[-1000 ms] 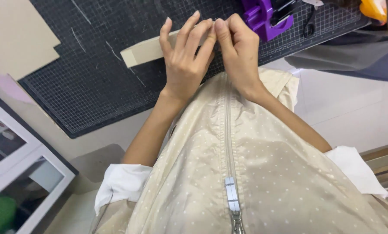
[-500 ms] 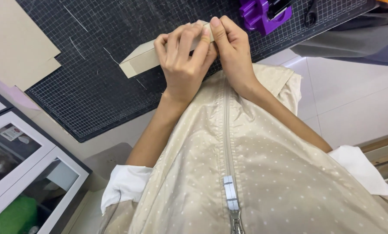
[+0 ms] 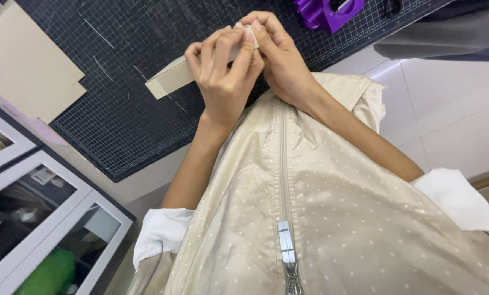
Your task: Assembling small cardboard boxes by applying glue to flaps with a brush and folding them into shape.
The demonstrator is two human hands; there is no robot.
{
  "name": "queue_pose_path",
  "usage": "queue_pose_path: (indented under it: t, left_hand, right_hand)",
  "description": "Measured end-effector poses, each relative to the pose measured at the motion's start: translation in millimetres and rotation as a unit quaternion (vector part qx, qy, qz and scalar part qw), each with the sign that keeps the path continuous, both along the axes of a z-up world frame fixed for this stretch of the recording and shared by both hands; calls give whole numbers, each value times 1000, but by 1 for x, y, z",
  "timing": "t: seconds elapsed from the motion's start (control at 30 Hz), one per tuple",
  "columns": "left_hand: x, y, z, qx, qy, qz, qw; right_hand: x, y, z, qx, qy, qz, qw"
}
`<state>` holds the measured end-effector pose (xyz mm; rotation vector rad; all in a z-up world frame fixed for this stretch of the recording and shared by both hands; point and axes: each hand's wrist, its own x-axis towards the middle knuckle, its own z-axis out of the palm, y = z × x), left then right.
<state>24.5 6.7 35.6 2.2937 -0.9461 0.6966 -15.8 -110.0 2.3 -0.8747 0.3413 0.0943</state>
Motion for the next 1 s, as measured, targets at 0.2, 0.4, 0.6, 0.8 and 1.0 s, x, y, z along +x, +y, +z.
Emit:
queue_pose_path:
  t: [0.2, 0.4, 0.6, 0.8, 1.0]
  left_hand:
    - [1, 1, -1, -7, 0, -6, 1000]
    - [3, 2, -7, -13, -3, 3, 1000]
    - [38, 16, -19, -34, 2, -49, 998]
    - [18, 55, -71, -60, -62, 12, 996]
    - [-35, 99, -67, 117, 78, -172, 975]
  right_hand:
    - [12, 3, 13, -19, 57, -15, 998]
    - [17, 4, 11, -49, 43, 18, 998]
    - [22, -8, -38, -176, -5, 36, 984]
    - [28, -21, -46, -417, -79, 88, 901]
    - [32, -21, -1, -214, 152, 85, 961]
